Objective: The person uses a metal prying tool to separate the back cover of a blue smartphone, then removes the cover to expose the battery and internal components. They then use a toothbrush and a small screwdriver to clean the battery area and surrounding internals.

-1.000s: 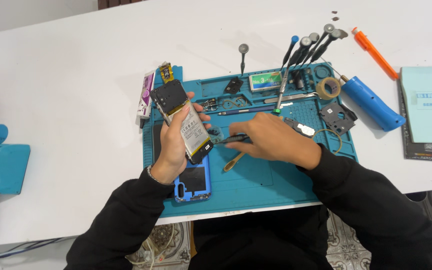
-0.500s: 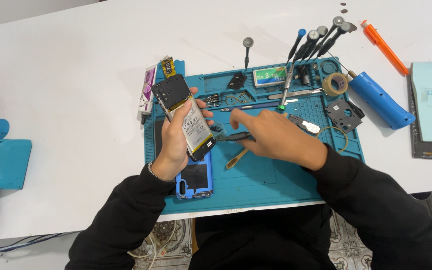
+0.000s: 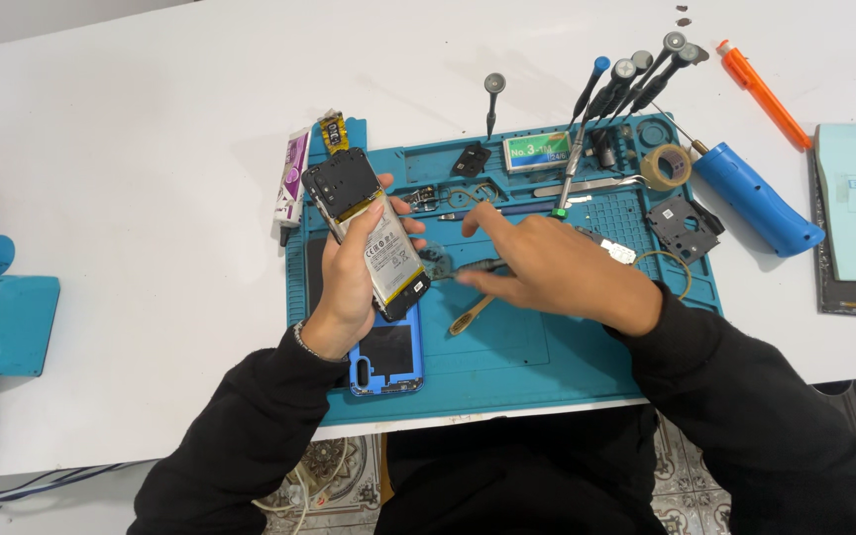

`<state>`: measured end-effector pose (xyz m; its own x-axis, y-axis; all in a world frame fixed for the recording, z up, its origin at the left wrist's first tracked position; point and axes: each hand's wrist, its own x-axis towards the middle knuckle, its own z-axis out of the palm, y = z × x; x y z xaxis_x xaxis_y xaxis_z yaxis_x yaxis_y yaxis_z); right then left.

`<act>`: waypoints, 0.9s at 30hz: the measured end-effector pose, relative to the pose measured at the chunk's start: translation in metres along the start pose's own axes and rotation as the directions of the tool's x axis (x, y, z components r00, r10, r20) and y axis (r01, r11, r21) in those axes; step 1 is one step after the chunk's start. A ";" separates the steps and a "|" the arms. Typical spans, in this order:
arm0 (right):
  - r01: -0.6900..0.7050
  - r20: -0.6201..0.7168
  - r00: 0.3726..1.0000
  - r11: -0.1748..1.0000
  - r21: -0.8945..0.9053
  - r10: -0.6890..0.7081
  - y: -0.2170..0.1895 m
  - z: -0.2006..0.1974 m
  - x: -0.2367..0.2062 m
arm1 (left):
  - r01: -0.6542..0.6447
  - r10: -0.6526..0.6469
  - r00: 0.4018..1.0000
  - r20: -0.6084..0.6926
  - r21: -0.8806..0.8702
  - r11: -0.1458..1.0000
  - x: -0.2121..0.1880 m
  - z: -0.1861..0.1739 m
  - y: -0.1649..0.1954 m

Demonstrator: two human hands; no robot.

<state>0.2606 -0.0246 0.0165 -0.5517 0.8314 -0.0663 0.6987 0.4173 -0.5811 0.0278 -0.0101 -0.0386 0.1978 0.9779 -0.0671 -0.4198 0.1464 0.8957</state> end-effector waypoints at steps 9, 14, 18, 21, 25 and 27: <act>0.036 0.022 0.999 0.998 -0.052 -0.034 0.004 -0.001 -0.001 | 0.010 -0.010 1.000 -0.010 -0.005 1.000 0.000 0.001 0.000; 0.081 0.008 0.997 0.997 0.017 -0.081 0.005 -0.002 -0.001 | 0.006 -0.006 1.000 -0.009 -0.002 1.000 0.000 0.000 -0.001; 0.009 0.040 0.999 1.000 -0.014 -0.008 0.003 -0.003 0.000 | 0.005 -0.005 1.000 -0.007 0.004 1.000 0.000 -0.001 -0.001; 0.056 0.023 0.998 0.998 -0.010 -0.056 0.002 -0.004 0.000 | 0.006 -0.006 1.000 -0.007 0.002 1.000 0.000 0.000 -0.001; 0.062 0.026 0.998 0.998 -0.024 -0.062 0.003 -0.008 0.000 | 0.010 -0.010 1.000 -0.009 -0.008 1.000 0.000 0.000 -0.001; 0.050 0.010 0.999 0.998 -0.039 -0.049 0.004 -0.009 0.000 | 0.007 -0.007 1.000 -0.003 -0.005 1.000 0.000 0.000 0.000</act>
<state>0.2671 -0.0194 0.0220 -0.5898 0.8063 -0.0455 0.6878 0.4720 -0.5514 0.0282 -0.0105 -0.0387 0.1981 0.9773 -0.0751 -0.4229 0.1543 0.8929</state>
